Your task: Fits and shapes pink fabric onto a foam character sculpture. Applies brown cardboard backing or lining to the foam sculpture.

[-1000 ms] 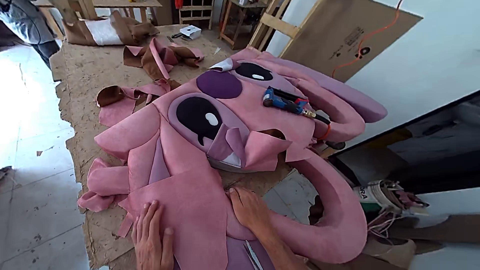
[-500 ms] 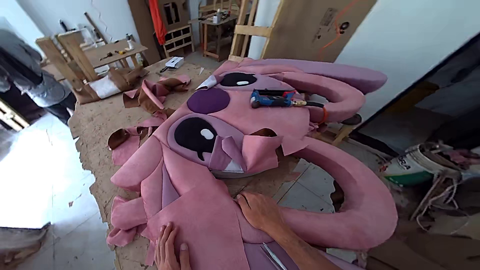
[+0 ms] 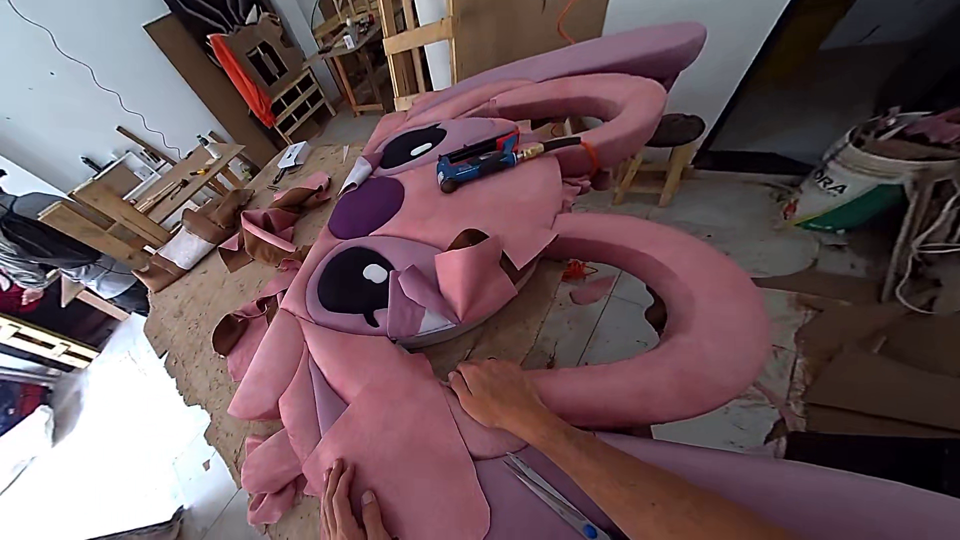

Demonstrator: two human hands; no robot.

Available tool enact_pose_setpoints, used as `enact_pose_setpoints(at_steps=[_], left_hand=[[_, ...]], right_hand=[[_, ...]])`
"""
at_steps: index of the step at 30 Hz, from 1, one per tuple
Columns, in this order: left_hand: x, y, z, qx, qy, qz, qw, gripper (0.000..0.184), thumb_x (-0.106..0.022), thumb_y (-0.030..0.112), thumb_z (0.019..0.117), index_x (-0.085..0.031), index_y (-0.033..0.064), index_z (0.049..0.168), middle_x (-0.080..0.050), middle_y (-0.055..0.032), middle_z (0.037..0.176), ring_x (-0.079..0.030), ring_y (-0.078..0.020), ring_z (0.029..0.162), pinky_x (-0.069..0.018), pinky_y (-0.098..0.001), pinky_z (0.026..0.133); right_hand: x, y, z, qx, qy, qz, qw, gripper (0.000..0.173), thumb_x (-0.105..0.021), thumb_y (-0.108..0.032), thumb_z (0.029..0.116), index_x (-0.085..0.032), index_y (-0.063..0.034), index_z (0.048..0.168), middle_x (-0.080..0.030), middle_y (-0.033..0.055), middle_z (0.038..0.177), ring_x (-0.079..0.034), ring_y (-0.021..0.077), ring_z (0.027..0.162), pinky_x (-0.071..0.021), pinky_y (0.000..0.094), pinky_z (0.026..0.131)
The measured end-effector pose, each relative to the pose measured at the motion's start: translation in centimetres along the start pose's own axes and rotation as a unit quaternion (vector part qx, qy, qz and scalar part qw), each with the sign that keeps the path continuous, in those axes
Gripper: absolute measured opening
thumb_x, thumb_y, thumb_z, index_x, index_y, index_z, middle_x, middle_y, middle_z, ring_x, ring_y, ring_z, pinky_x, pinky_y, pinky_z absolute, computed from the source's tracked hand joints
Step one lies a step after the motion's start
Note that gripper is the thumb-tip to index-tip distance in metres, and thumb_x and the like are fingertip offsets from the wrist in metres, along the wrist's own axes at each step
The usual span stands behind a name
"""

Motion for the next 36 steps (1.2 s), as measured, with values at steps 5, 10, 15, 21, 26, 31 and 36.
enact_pose_setpoints(at_steps=[5,10,15,21,26,31,36], left_hand=[[-0.2,0.4,-0.4,0.001,-0.001,0.002,1.0,0.051,-0.038,0.027,0.1,-0.061,-0.007,0.131,-0.053,-0.0268,0.146,-0.04,-0.0391,0.146,-0.0255,-0.0508,0.124],[1.4,0.9,1.4,-0.024,-0.02,0.069,0.997,0.043,-0.042,0.025,0.099,-0.073,-0.0009,0.114,-0.068,-0.0205,0.128,-0.059,-0.0374,0.128,-0.0406,-0.0547,0.111],[2.0,-0.4,8.7,-0.033,-0.082,0.103,0.991,0.047,-0.038,0.033,0.1018,-0.074,0.0027,0.107,-0.072,-0.017,0.111,-0.068,-0.036,0.106,-0.0508,-0.0589,0.092],[-1.0,-0.1,12.2,-0.083,-0.09,0.18,0.976,0.054,-0.036,0.041,0.0994,-0.073,0.006,0.117,-0.07,-0.0175,0.117,-0.065,-0.0374,0.114,-0.0457,-0.0594,0.1],[-2.1,-0.4,12.9,-0.07,-0.145,0.101,0.982,0.05,-0.044,0.044,0.0946,-0.072,0.0029,0.103,-0.066,-0.0191,0.125,-0.054,-0.0442,0.129,-0.0403,-0.0643,0.105],[-1.3,-1.6,13.6,-0.058,-0.176,0.028,0.982,0.044,-0.048,0.038,0.0961,-0.072,0.0024,0.101,-0.064,-0.0201,0.131,-0.053,-0.042,0.132,-0.0395,-0.064,0.109],[0.7,-1.6,12.2,-0.018,-0.137,0.007,0.99,0.046,-0.043,0.037,0.0994,-0.069,0.0025,0.114,-0.064,-0.0184,0.131,-0.058,-0.0348,0.126,-0.0447,-0.0608,0.102]], right_hand=[[-0.2,0.4,-0.2,0.014,0.016,0.015,1.0,0.057,-0.026,-0.049,0.1073,-0.07,-0.014,0.097,-0.07,0.0074,0.096,-0.068,0.0264,0.097,-0.0509,0.0488,0.082],[0.0,0.7,0.1,0.002,0.073,0.048,0.996,0.069,-0.017,-0.056,0.1069,-0.066,-0.0161,0.079,-0.066,0.0056,0.076,-0.068,0.0258,0.081,-0.0502,0.0496,0.068],[1.0,0.8,2.2,-0.092,-0.01,0.203,0.975,0.083,-0.01,-0.064,0.1048,-0.078,-0.0183,0.101,-0.075,0.0074,0.103,-0.069,0.0283,0.105,-0.0502,0.06,0.089],[0.8,-1.3,5.3,-0.137,-0.057,0.431,0.89,0.047,-0.055,-0.044,0.1045,-0.075,-0.0009,0.102,-0.075,0.01,0.091,-0.072,0.017,0.084,-0.0566,0.0388,0.085],[0.9,-1.8,5.9,-0.116,-0.072,0.453,0.881,0.029,-0.077,-0.026,0.092,-0.075,-0.0046,0.112,-0.073,0.011,0.097,-0.068,0.0185,0.088,-0.0554,0.0401,0.084],[3.6,-0.9,1.5,-0.015,0.0,0.295,0.955,0.035,-0.068,-0.027,0.0975,-0.066,-0.0091,0.128,-0.073,0.006,0.113,-0.07,0.0184,0.102,-0.0565,0.0444,0.092],[4.3,4.2,-17.7,0.045,0.245,0.015,0.968,0.026,-0.058,-0.027,0.0994,-0.074,-0.0077,0.107,-0.072,0.0116,0.094,-0.071,0.027,0.082,-0.0596,0.0466,0.066]])
Point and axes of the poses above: each hand's wrist, its own z-axis towards the middle knuckle, its own x-axis out of the back of the hand, y = z × x, the point moved 2 cm from there along z, towards the middle knuckle
